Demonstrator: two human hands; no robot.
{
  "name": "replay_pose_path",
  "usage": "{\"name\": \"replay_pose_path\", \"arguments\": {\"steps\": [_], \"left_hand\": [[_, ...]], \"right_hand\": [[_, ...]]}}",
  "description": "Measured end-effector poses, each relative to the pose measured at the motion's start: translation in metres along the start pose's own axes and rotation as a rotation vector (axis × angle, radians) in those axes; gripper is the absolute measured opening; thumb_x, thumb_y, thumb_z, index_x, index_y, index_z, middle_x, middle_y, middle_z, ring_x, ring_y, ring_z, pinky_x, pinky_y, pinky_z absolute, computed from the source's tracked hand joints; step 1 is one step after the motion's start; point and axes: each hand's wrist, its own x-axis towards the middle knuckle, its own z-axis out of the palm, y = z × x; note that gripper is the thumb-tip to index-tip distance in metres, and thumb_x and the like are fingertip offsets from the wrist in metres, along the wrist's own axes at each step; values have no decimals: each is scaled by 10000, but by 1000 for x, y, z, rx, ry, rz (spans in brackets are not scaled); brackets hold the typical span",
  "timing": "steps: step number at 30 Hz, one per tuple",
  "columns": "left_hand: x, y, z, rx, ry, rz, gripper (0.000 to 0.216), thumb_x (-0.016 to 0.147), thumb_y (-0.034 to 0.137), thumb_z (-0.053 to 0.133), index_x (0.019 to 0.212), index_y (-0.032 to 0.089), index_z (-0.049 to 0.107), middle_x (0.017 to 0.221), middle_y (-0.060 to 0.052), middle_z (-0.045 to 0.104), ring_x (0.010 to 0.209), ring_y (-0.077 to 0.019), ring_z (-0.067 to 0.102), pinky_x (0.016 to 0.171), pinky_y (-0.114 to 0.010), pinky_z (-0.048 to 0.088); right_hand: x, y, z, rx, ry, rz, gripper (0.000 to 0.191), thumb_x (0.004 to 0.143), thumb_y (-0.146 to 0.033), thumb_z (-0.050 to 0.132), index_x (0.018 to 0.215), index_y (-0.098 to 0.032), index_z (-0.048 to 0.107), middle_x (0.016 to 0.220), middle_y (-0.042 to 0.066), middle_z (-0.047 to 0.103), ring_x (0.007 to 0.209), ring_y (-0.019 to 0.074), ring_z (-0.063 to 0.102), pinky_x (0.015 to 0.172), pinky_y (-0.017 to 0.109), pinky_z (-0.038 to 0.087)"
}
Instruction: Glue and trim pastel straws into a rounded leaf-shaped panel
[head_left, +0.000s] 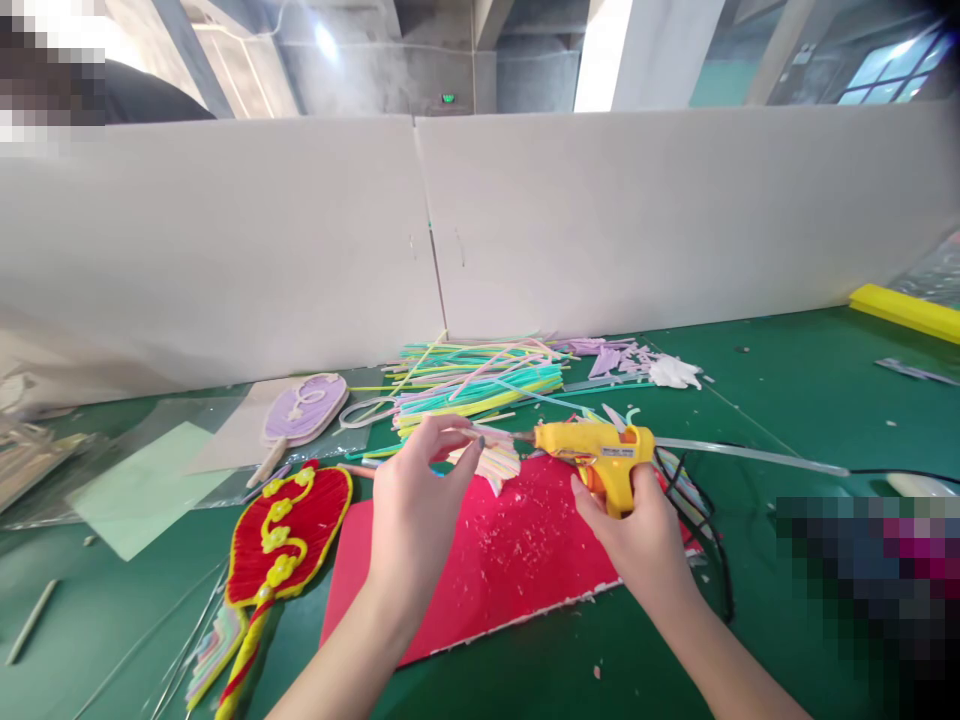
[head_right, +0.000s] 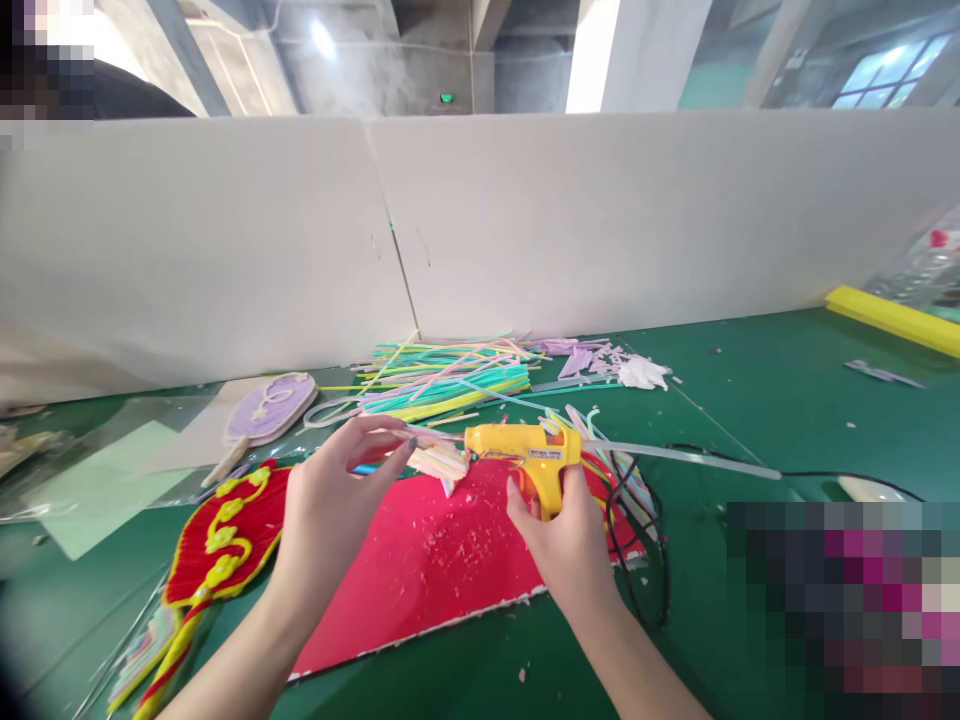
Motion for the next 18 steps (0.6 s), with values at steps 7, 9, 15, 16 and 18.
{"name": "replay_pose_path", "arguments": {"steps": [7, 9, 15, 16, 18], "left_hand": [[-4, 2, 8, 43, -20, 21, 95, 783, 265, 614, 877, 250, 617, 815, 3, 731, 798, -201, 695, 701, -285, 512], [-4, 2, 8, 43, -32, 14, 95, 787, 268, 610, 880, 250, 617, 823, 3, 731, 802, -197, 695, 691, -278, 510], [-6, -1, 9, 26, -18, 29, 90, 788, 266, 609, 875, 254, 629, 831, 3, 731, 816, -201, 696, 700, -282, 513], [-7, -1, 9, 31, -16, 31, 91, 788, 265, 609, 876, 255, 629, 834, 5, 731, 817, -200, 697, 698, -279, 514], [-8, 0, 10, 44, -15, 34, 92, 786, 268, 612, 877, 259, 626, 834, 11, 733, 819, -199, 698, 691, -275, 514]], "right_hand": [[-5, -9, 2, -71, -3, -44, 295, 679, -441, 636, 840, -233, 501, 682, 27, 629, 573, 202, 613, 514, 296, 482], [-5, -11, 1, -61, -7, -45, 281, 683, -430, 624, 843, -235, 499, 689, 28, 630, 569, 200, 609, 507, 293, 484], [-6, -13, 1, -72, -12, -43, 251, 686, -410, 605, 828, -241, 484, 659, 21, 623, 574, 207, 622, 507, 290, 494], [-6, -13, 1, -78, -17, -45, 245, 691, -406, 599, 830, -242, 482, 657, 19, 622, 575, 207, 623, 507, 289, 495], [-6, -13, 1, -88, -26, -51, 237, 699, -401, 587, 836, -241, 478, 666, 21, 624, 578, 205, 624, 508, 286, 495]]}}
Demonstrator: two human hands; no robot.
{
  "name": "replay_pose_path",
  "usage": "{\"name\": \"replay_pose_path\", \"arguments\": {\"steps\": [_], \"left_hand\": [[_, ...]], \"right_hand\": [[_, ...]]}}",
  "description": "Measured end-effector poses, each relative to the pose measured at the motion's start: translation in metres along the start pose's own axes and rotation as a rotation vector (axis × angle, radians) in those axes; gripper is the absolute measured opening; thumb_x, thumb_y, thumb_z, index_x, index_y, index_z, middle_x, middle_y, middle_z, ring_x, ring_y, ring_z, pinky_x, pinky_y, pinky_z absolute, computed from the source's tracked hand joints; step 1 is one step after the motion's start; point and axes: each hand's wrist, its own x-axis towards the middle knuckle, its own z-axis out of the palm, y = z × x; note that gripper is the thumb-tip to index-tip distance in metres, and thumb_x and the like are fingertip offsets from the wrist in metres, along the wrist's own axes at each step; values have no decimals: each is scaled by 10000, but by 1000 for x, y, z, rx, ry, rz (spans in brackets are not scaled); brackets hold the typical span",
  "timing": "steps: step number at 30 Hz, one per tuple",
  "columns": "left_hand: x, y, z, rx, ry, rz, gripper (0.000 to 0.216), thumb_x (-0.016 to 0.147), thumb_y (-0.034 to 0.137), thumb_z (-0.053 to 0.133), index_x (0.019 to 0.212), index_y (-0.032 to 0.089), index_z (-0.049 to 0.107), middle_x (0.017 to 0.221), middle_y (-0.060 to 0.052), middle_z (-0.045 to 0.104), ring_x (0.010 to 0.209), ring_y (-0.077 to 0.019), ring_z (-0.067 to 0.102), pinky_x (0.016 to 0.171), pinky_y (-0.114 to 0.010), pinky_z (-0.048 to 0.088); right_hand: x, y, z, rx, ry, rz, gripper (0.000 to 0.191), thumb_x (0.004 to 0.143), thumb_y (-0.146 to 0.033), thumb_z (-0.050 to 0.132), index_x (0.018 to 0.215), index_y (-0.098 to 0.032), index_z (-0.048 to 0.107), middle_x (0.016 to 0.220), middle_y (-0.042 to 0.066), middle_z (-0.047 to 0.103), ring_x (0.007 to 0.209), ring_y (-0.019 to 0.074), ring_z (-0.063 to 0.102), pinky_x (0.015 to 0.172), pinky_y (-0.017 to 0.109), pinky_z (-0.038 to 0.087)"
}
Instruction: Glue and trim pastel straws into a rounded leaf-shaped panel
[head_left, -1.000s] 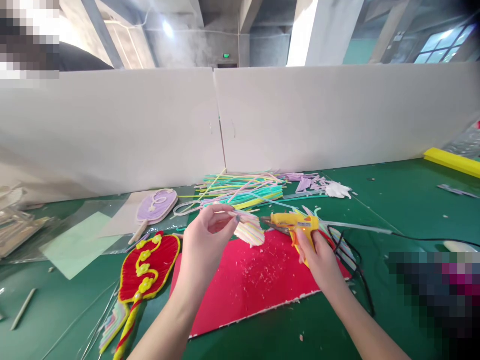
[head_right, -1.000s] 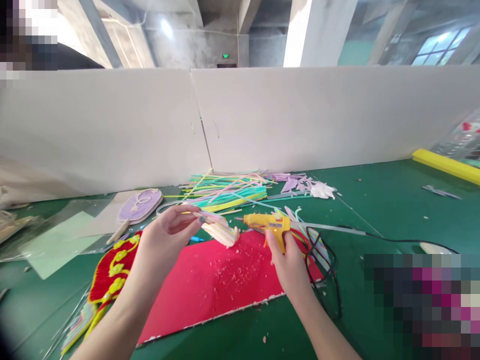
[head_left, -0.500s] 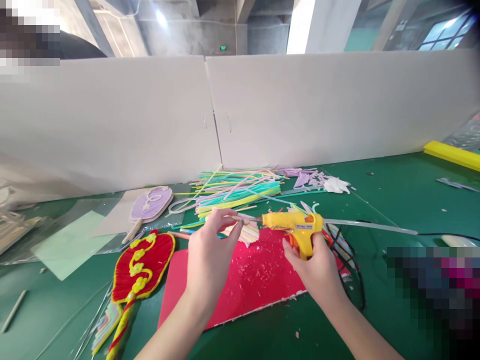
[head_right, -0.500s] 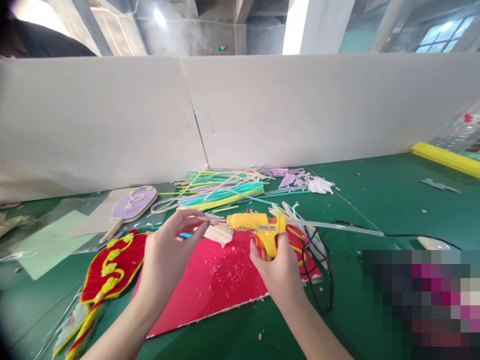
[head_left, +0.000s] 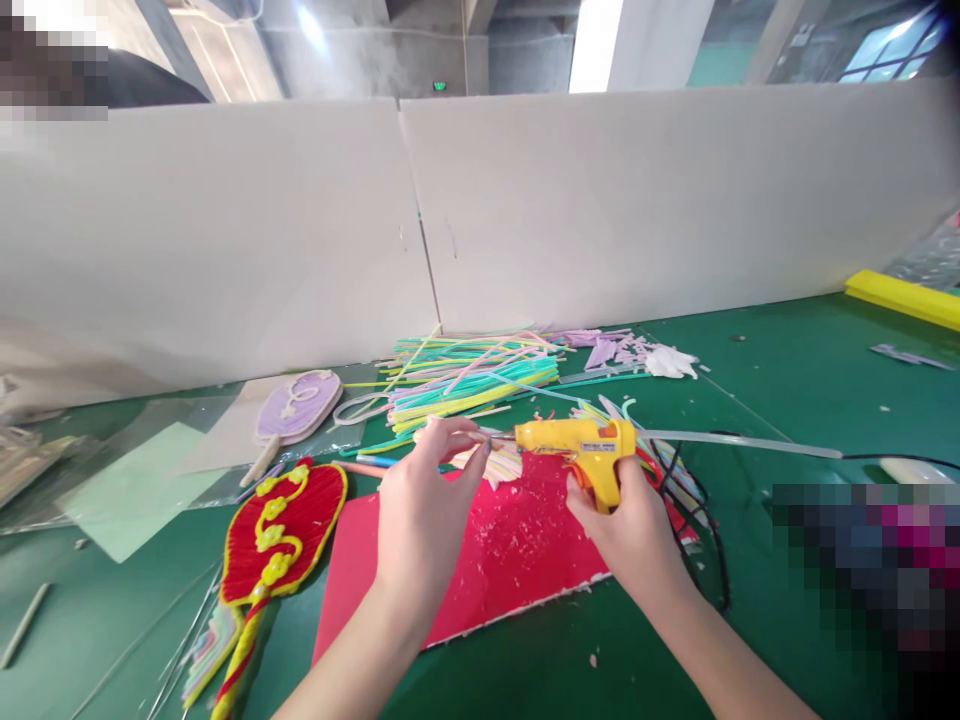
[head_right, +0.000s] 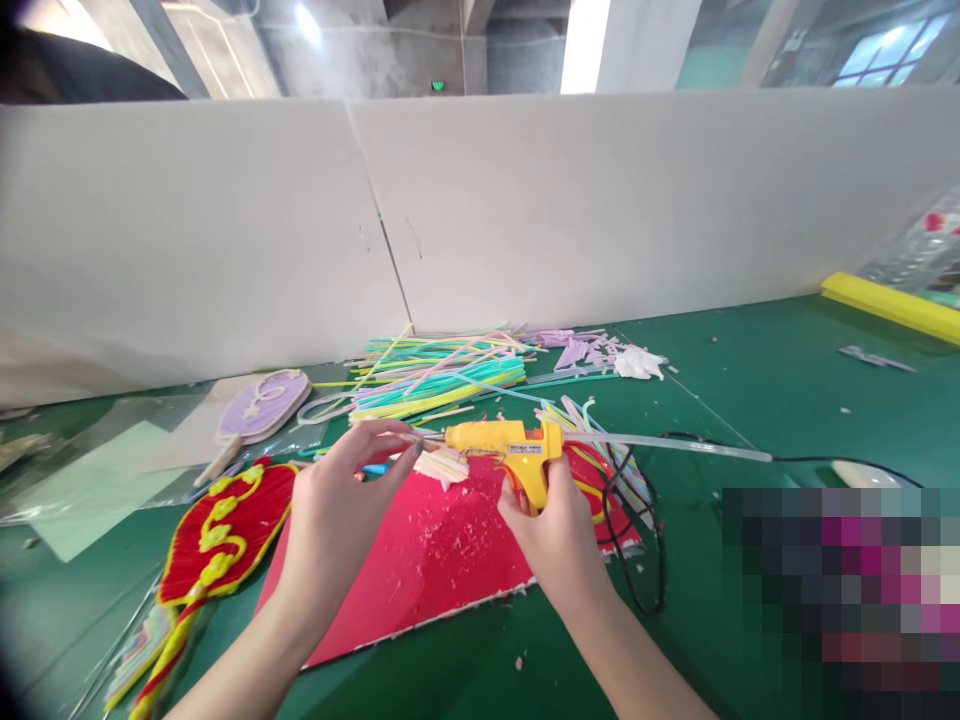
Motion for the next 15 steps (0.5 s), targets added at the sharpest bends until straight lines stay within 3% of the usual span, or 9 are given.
{"name": "replay_pose_path", "arguments": {"steps": [15], "left_hand": [[0, 0, 0, 10, 6, 15, 83, 787, 255, 614, 870, 258, 622, 832, 12, 738, 820, -199, 699, 662, -270, 497]], "right_hand": [[2, 7, 0, -25, -42, -17, 248, 728, -359, 544, 924, -214, 500, 814, 73, 665, 663, 217, 644, 546, 288, 497]]}}
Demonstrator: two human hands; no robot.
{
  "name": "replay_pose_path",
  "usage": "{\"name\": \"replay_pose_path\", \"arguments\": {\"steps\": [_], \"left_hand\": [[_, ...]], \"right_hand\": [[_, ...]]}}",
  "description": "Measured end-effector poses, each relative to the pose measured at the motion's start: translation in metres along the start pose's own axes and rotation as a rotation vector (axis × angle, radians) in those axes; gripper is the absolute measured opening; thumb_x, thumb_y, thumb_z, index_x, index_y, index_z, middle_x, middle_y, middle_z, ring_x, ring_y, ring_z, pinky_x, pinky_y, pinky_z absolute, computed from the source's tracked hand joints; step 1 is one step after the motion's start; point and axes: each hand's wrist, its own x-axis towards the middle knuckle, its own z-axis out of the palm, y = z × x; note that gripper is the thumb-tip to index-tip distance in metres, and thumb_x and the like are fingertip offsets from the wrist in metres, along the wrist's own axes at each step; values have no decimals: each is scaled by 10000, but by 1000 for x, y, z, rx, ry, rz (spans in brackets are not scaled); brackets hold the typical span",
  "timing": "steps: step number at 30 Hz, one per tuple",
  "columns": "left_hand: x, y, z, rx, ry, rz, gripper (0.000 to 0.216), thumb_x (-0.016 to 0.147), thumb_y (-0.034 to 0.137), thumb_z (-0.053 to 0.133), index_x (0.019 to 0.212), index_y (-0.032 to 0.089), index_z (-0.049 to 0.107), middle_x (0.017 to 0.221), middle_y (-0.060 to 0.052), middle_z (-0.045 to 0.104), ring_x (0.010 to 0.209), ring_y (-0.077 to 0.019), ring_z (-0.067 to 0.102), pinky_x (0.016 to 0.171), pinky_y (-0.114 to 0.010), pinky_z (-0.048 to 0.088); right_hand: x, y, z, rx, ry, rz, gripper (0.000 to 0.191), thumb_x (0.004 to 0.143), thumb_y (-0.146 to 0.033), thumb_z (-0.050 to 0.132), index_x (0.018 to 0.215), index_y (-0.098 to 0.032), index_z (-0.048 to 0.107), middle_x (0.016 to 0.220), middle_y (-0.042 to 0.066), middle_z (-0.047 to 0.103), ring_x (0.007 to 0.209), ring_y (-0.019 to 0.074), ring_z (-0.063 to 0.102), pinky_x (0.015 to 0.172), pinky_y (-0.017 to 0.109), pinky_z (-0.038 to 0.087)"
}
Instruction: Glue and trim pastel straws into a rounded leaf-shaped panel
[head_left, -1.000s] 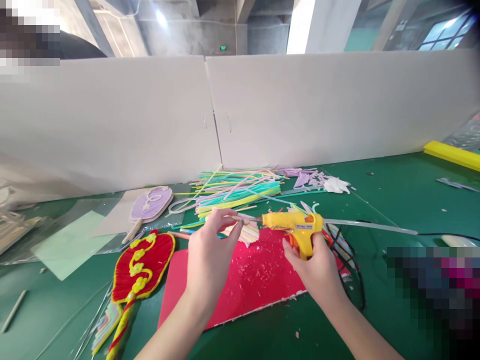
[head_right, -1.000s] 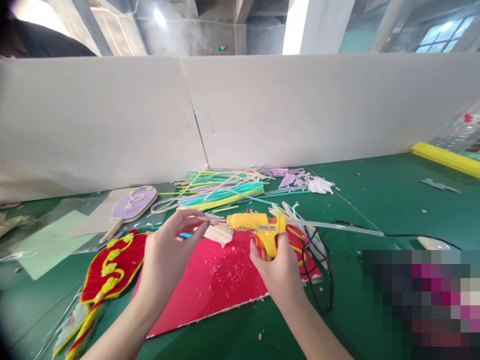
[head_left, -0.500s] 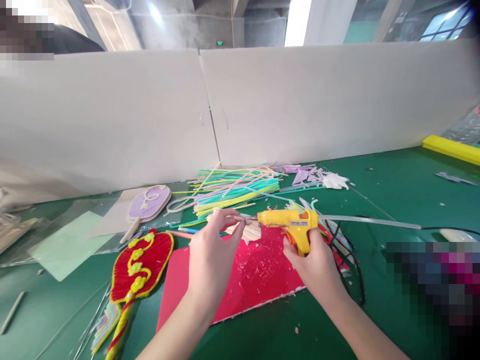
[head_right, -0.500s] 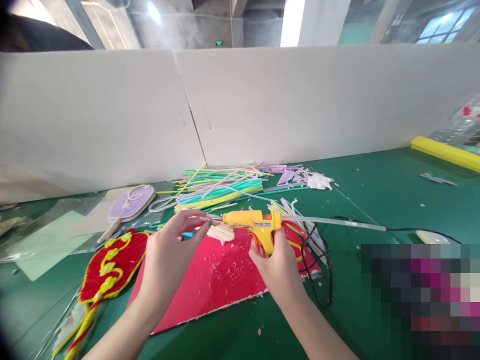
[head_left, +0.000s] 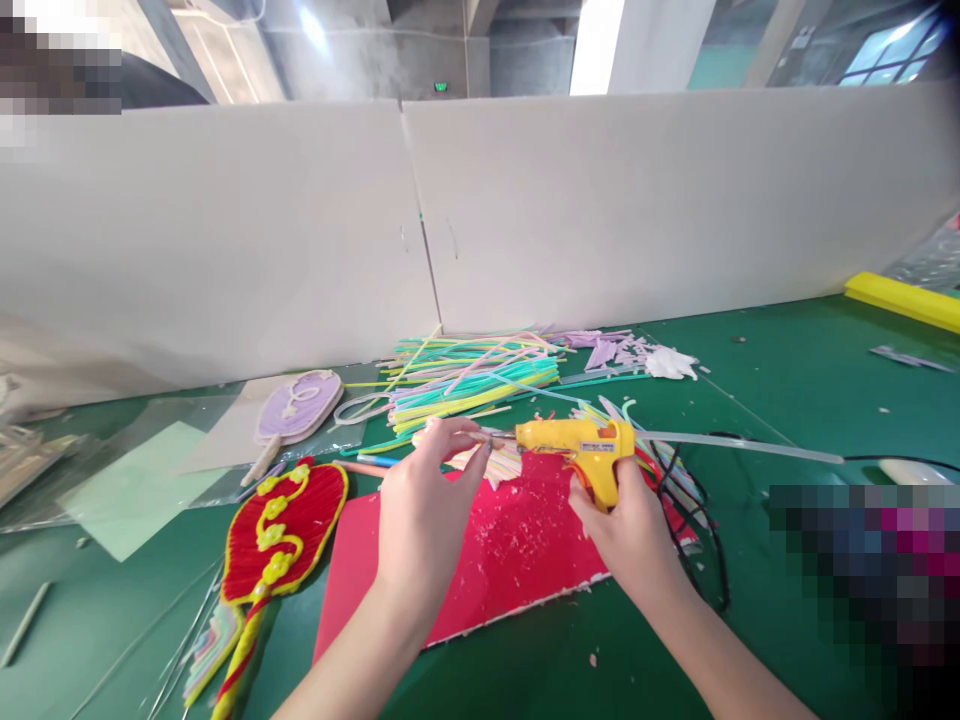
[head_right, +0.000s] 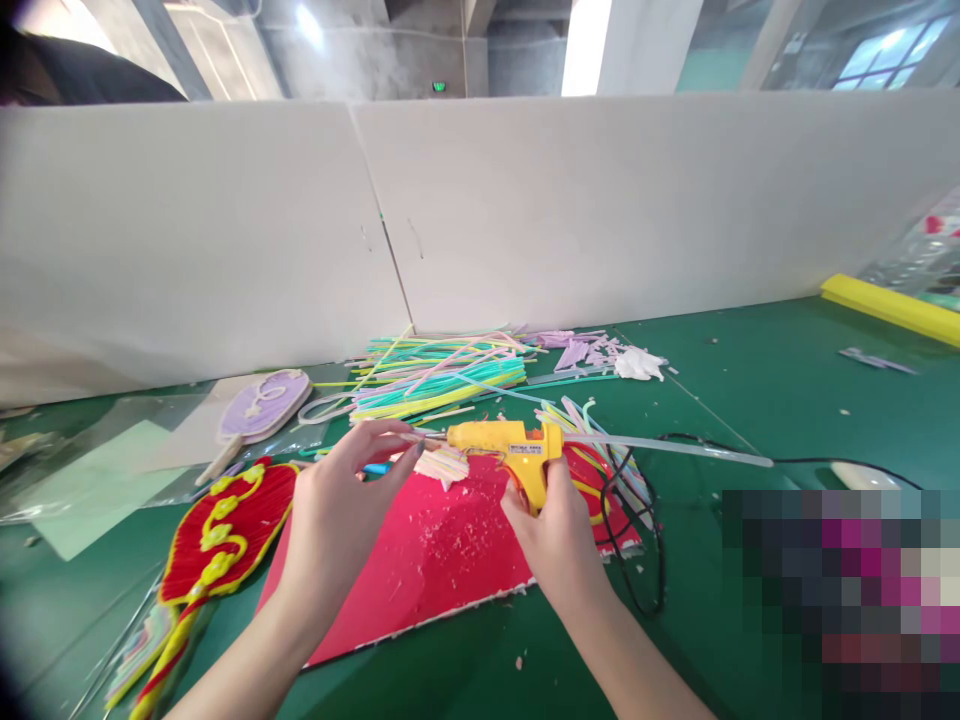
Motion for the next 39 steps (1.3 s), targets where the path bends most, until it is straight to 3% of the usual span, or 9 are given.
{"name": "replay_pose_path", "arguments": {"steps": [17, 39], "left_hand": [[1, -1, 0, 65, 55, 40, 120, 776, 194, 623, 874, 264, 624, 790, 53, 738, 781, -157, 709, 641, -230, 518], [5, -1, -5, 88, 77, 60, 98, 771, 197, 640, 852, 250, 622, 772, 42, 736, 749, -158, 710, 663, -243, 539]], "right_hand": [[1, 3, -1, -2, -22, -5, 306, 739, -345, 526, 1003, -190, 508, 803, 71, 661, 612, 212, 636, 486, 288, 477], [6, 17, -1, -48, 7, -50, 222, 732, -362, 533, 892, -224, 465, 735, 57, 636, 591, 223, 639, 459, 298, 482]]}}
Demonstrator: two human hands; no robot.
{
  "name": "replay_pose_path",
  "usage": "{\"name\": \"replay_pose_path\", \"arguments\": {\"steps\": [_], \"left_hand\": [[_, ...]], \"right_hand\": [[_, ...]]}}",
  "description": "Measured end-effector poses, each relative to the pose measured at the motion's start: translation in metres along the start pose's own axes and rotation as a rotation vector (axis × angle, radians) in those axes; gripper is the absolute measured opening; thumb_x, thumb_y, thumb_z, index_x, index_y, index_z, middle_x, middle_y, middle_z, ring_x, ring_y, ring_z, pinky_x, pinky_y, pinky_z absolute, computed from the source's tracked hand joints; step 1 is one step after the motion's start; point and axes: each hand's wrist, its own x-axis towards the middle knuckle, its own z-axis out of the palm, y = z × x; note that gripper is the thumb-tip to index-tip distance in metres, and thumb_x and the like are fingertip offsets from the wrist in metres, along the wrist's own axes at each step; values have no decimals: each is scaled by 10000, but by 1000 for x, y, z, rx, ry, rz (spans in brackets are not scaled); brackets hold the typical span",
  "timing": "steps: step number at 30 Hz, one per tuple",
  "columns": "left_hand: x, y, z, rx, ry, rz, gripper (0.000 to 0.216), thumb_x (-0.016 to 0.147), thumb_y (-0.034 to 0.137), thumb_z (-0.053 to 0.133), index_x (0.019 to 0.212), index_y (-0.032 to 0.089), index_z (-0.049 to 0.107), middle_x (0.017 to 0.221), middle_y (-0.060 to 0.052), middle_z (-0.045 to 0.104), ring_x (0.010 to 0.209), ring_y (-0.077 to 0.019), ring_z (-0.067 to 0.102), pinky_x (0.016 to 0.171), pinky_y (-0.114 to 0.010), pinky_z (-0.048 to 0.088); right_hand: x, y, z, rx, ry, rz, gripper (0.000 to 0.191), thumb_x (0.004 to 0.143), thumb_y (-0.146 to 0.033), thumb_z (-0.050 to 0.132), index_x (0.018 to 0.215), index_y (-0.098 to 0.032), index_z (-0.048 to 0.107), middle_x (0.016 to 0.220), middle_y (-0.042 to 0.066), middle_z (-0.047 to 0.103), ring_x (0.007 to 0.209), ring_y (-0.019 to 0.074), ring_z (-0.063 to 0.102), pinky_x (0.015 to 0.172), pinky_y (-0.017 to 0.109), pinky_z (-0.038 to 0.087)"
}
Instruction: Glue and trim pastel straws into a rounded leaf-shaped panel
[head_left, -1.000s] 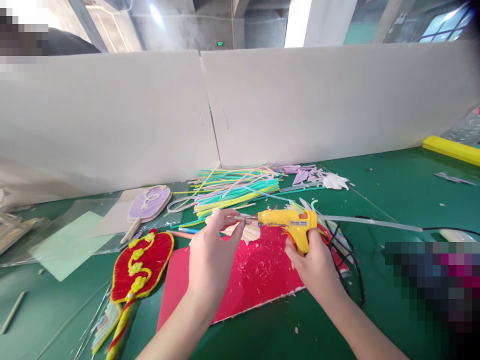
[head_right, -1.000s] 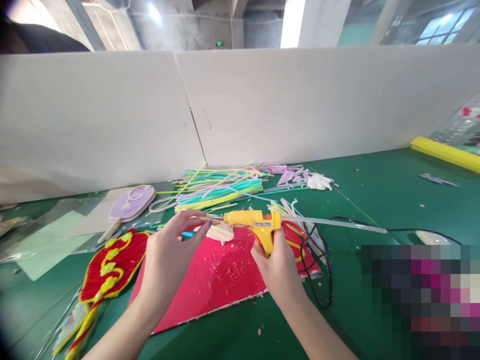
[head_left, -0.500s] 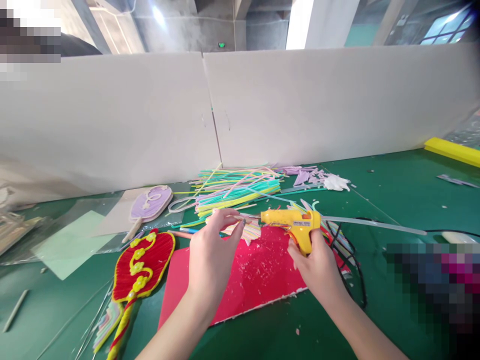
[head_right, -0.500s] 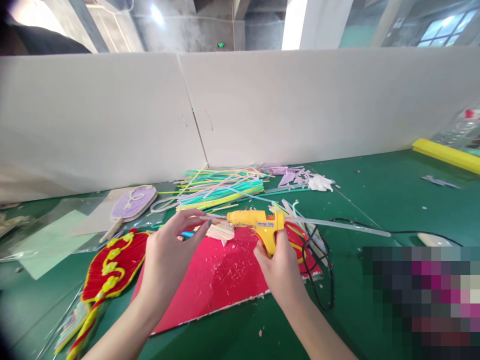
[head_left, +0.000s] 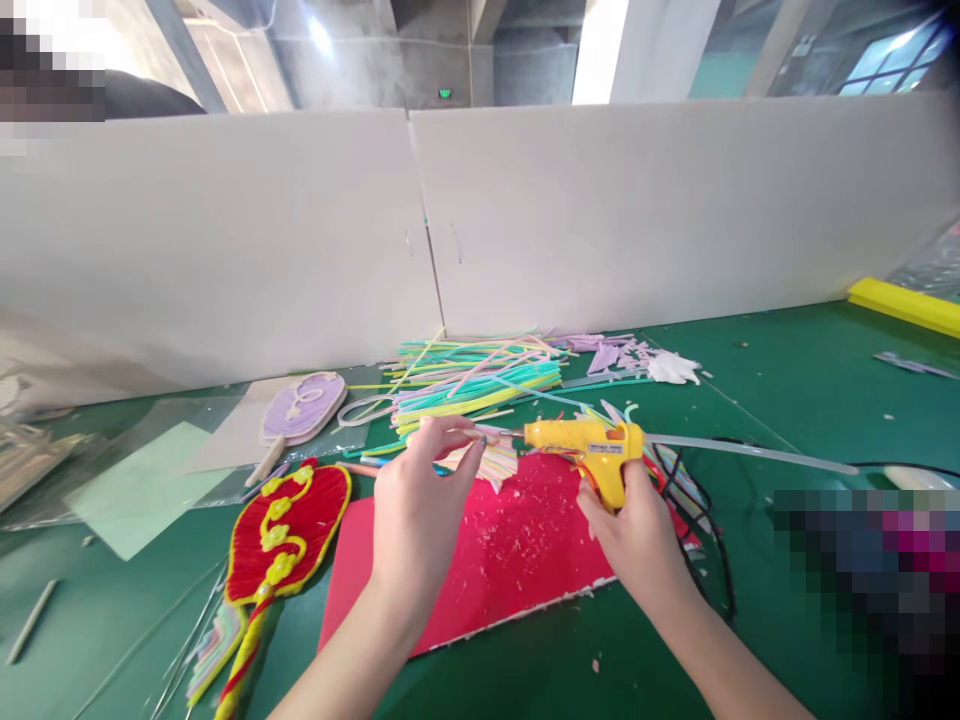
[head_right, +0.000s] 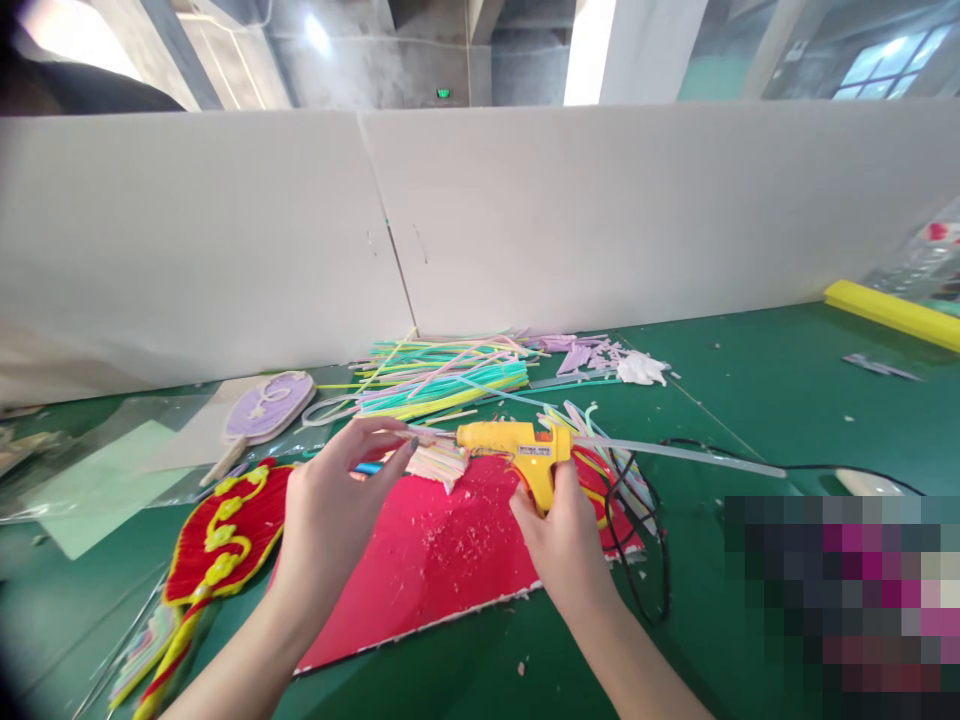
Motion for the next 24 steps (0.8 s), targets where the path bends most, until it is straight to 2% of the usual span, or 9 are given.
{"name": "replay_pose_path", "arguments": {"steps": [10, 15, 19, 21, 24], "left_hand": [[1, -1, -3, -9, -10, -27, 83, 777, 217, 633, 851, 255, 626, 779, 50, 736, 757, -145, 704, 660, -228, 530], [6, -2, -10, -13, -29, -35, 91, 788, 257, 629, 878, 252, 635, 833, 32, 742, 811, -163, 701, 681, -242, 517], [10, -2, -20, 2, -25, -19, 159, 838, 364, 565, 864, 234, 653, 798, 8, 732, 787, -171, 688, 585, -221, 483], [11, -2, -25, -24, -39, -11, 235, 865, 405, 514, 832, 223, 659, 773, 4, 721, 752, -163, 671, 559, -213, 471], [14, 1, -32, -80, -81, 26, 303, 882, 406, 480, 729, 206, 648, 700, 13, 691, 682, -136, 634, 614, -212, 478]], "right_hand": [[2, -2, 0, -28, 23, 53, 247, 698, -357, 566, 889, -224, 482, 759, 45, 650, 643, 226, 656, 511, 296, 502], [8, 1, -1, 23, 86, 123, 414, 673, -489, 649, 936, -205, 503, 788, 60, 645, 657, 230, 647, 570, 333, 522], [20, 15, -3, -39, 41, 129, 423, 752, -584, 558, 906, -196, 493, 812, 87, 632, 710, 252, 631, 592, 365, 505], [26, 25, -4, -135, 33, 75, 392, 790, -574, 511, 879, -192, 503, 798, 89, 617, 742, 264, 620, 619, 382, 494], [30, 35, -8, -291, 89, -135, 365, 840, -535, 453, 810, -185, 549, 838, 102, 596, 808, 263, 594, 714, 399, 473]]}}
